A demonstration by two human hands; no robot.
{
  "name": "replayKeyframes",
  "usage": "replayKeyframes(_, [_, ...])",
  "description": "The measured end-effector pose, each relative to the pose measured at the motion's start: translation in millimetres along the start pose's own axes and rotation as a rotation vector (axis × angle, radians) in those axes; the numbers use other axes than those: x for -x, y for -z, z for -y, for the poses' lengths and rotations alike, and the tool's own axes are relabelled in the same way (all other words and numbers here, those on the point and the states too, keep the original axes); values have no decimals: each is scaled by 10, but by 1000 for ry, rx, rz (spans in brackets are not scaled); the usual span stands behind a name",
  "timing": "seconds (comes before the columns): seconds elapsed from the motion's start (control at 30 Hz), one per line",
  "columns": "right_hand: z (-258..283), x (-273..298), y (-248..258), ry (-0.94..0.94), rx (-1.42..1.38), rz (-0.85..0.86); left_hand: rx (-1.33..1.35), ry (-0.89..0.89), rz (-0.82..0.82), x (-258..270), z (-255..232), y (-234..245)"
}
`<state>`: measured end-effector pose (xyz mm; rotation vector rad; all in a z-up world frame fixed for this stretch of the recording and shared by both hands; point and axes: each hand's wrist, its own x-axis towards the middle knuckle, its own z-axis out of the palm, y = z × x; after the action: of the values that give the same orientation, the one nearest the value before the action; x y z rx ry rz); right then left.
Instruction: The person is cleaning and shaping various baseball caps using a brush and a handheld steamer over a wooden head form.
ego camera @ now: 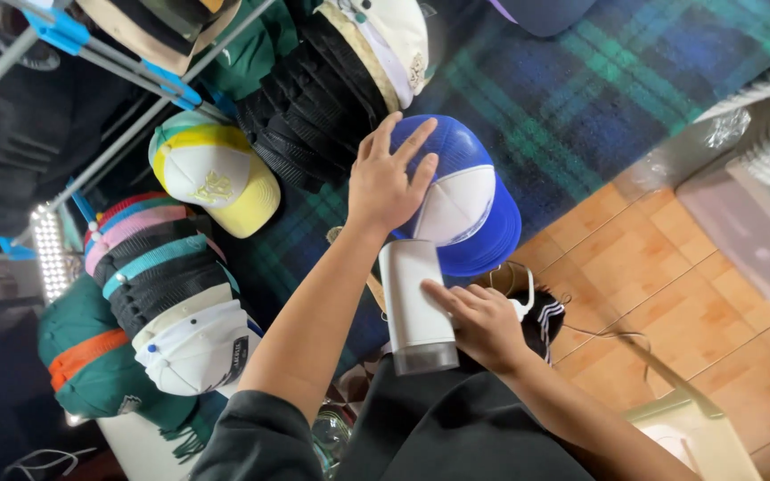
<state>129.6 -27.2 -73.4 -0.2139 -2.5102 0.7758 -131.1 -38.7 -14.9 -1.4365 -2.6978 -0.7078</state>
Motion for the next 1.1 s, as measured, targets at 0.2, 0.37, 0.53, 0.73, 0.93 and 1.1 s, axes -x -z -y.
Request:
replayKeyframes(0.2, [-8, 54, -33, -42, -48, 58, 4, -91, -49, 15, -8, 76])
replayKeyframes(0.37, [-350, 406, 50, -101, -94, -75, 9, -110, -42, 10, 40, 47])
replayKeyframes(0.53, [-520, 386, 89, -174, -231, -137, -33, -169, -62, 13, 95, 14])
replayKeyframes(0.73, [-540, 262, 225, -245, -527, -248, -23, -195, -37, 3, 78, 41])
replayKeyframes(0.93, [-651, -17, 383, -293, -825, -330, -28, -167, -8, -1, 109, 35])
replayKeyframes(1.1, [-498, -671, 1110, -742, -1104, -230, -47, -158, -1, 11, 100, 42])
